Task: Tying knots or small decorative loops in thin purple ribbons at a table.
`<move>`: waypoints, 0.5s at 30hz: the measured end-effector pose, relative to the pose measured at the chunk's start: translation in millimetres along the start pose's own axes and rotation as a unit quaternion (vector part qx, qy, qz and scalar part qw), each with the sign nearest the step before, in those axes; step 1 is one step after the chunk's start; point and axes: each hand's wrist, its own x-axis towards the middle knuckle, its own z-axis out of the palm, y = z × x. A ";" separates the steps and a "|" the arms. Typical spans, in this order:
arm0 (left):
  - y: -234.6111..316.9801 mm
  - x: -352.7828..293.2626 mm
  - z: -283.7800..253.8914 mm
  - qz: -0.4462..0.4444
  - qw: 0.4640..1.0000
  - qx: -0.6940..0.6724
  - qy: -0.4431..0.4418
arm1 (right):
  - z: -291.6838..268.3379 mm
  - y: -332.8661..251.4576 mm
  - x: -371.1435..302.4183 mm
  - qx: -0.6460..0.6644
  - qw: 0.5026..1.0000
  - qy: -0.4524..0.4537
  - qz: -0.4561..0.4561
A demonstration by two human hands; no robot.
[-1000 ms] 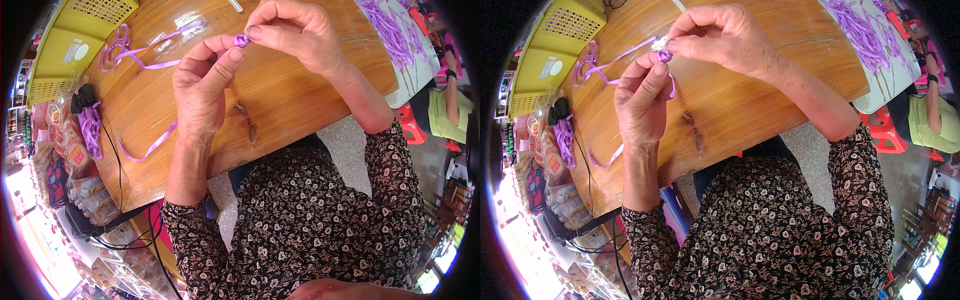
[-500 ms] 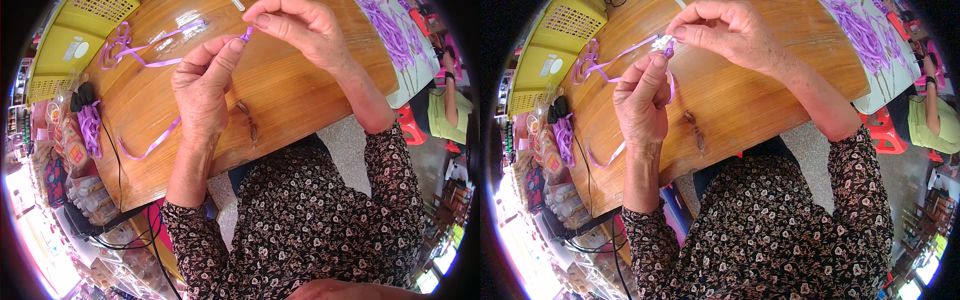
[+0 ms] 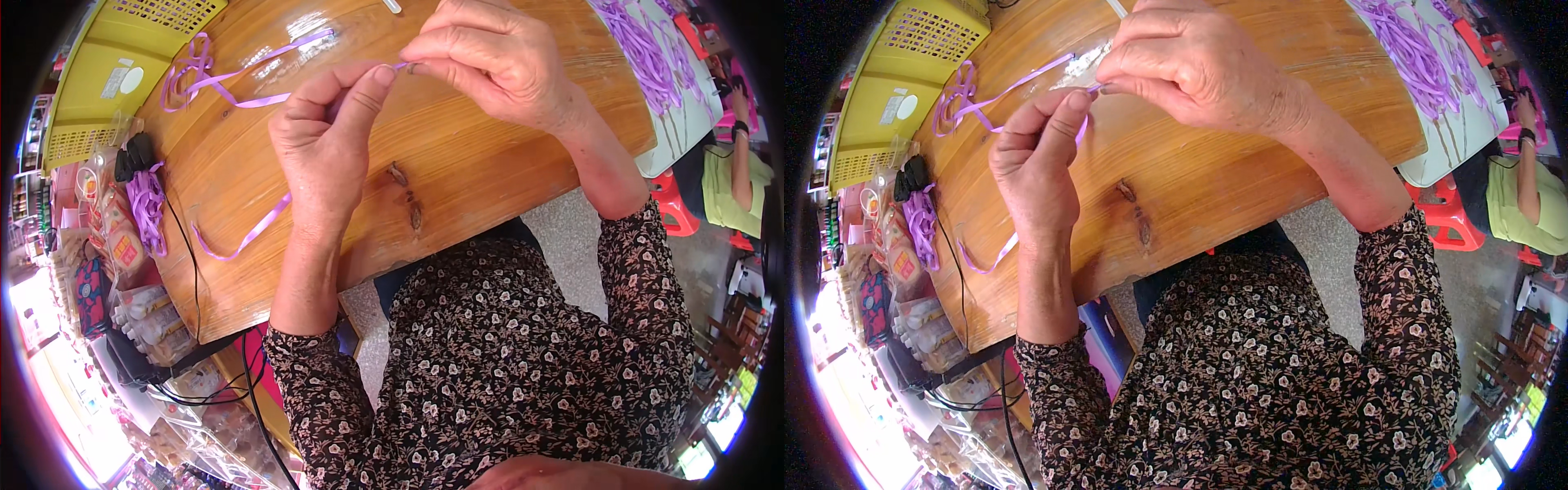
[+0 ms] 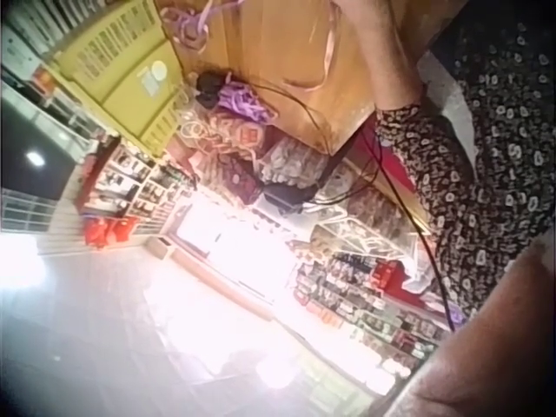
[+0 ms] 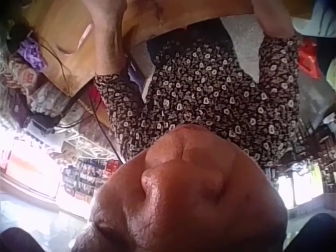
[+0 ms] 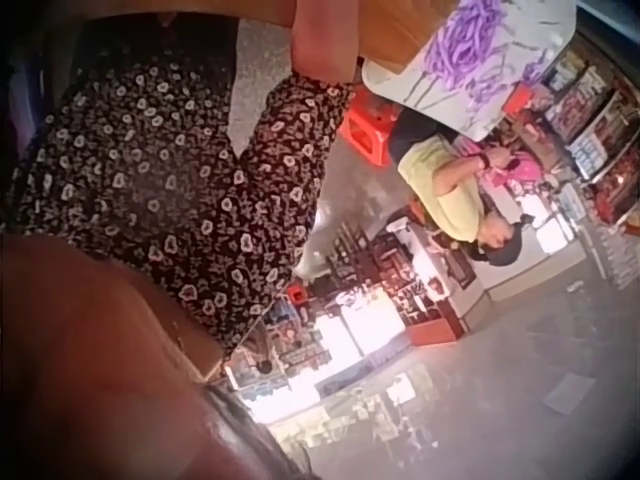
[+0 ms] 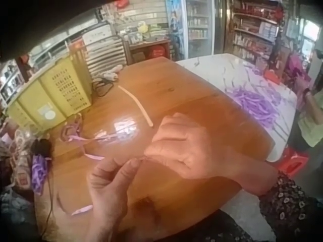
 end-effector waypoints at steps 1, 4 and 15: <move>1.8 -0.1 -1.2 -0.005 1.000 0.006 0.012 | 0.8 0.2 0.2 0.001 1.000 0.000 0.001; -1.0 2.8 -2.1 -0.004 1.000 0.005 0.023 | -5.1 -5.1 8.4 0.033 0.999 0.027 0.010; 2.1 9.9 -33.0 -0.014 0.993 0.096 -0.066 | -19.1 -13.6 15.8 0.191 0.809 0.093 0.549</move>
